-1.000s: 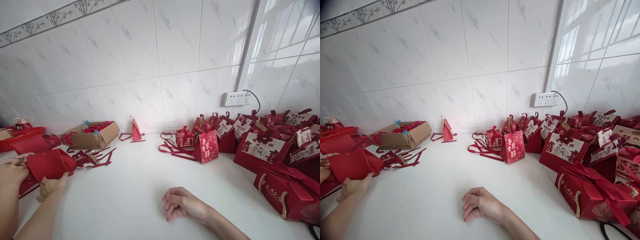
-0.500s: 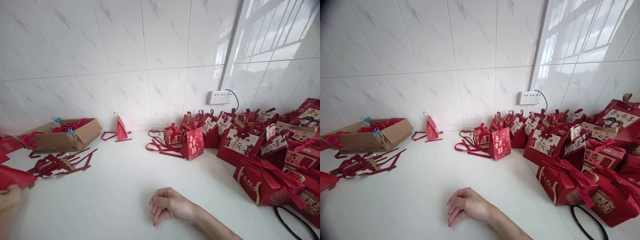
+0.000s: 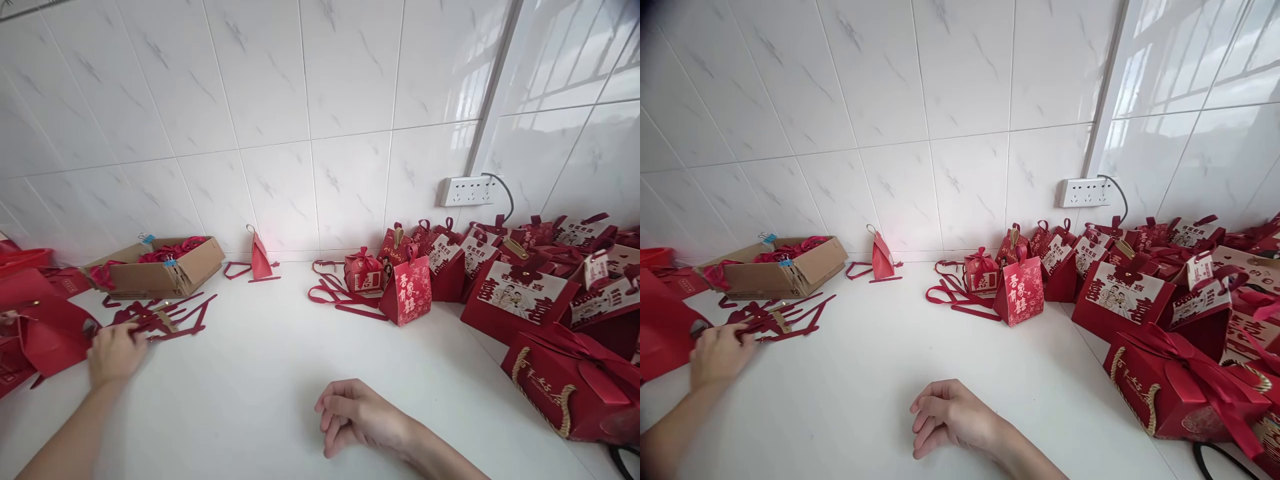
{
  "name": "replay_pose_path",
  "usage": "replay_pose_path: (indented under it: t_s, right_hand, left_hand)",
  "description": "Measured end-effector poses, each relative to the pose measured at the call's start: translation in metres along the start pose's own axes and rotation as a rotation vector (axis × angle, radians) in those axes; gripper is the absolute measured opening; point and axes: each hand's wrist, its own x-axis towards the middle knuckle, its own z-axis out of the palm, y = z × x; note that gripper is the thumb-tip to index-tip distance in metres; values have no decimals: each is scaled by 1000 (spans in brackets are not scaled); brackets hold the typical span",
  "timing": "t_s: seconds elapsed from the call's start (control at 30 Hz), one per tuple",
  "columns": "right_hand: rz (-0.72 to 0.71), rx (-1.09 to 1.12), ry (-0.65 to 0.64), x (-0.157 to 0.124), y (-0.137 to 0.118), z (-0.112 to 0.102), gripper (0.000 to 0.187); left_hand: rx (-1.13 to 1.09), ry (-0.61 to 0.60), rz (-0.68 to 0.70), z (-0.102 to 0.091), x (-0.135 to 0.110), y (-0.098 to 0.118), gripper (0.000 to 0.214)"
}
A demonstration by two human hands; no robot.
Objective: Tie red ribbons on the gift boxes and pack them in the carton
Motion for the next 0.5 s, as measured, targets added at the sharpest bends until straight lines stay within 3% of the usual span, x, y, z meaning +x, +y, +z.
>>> replay_pose_path:
  t_s: [0.1, 0.27, 0.37, 0.5]
  right_hand:
    - [21, 105, -45, 1, -4, -3, 27]
    - [37, 165, -86, 2, -6, -7, 25]
    - [39, 174, -59, 3, -5, -9, 25]
    - [29, 122, -25, 6, -4, -15, 28]
  left_hand:
    - [-151, 15, 171, 29, -7, 45, 10]
    - [-297, -54, 312, 82, -21, 146, 19]
    - [-355, -66, 233, 106, -18, 193, 24]
    - [-381, -108, 27, 125, 5, 226, 30]
